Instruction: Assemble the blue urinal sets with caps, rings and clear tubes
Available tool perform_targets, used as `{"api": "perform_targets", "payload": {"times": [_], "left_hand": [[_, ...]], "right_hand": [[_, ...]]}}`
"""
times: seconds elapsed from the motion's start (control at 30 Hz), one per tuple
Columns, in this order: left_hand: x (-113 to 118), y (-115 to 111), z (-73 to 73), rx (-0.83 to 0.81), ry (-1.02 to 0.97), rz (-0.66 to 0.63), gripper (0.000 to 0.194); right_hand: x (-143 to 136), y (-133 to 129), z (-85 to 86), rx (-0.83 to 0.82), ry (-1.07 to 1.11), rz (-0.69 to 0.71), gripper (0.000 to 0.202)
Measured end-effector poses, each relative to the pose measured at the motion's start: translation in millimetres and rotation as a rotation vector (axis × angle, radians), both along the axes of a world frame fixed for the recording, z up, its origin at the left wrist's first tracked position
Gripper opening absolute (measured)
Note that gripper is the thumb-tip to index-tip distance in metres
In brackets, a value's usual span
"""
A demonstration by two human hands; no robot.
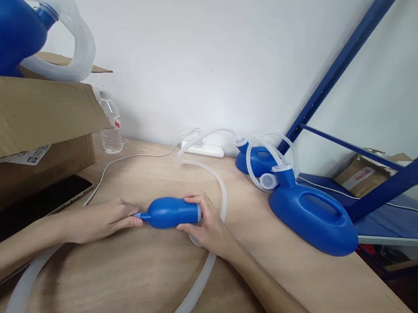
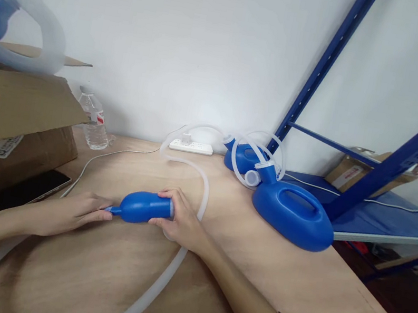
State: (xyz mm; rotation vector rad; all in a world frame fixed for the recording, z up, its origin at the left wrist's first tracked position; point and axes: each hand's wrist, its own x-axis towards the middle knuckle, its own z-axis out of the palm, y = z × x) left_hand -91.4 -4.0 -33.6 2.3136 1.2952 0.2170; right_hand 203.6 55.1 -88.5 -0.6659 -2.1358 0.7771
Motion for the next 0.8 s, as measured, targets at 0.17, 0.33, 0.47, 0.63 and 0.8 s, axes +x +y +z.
{"api": "perform_targets", "payload": {"times": [0.17, 0.33, 0.47, 0.63, 0.8], "left_hand": [[-5, 3, 5.5, -0.279, -0.009, 0.023, 0.056], [-7, 1, 1.1, -0.133, -0.034, 0.031, 0.051], [-16, 2, -5.4, 0.216, 0.089, 0.033, 0.049], [-42, 9, -16.7, 0.733, 0.340, 0.104, 0.059], [-28, 16, -25.8, 0.896, 0.404, 0.123, 0.041]], "right_hand": [[0, 4, -5.4, 0.091, 0.037, 0.060, 0.052], [-1, 2, -2.5, 0.094, 0.068, 0.046, 0.050], [6, 3, 2.4, -0.041, 0.057, -0.016, 0.051], [34, 21, 15.9, -0.194, 0.257, -0.281, 0.051], [29, 19, 33.9, -0.300, 0.378, -0.215, 0.055]]}}
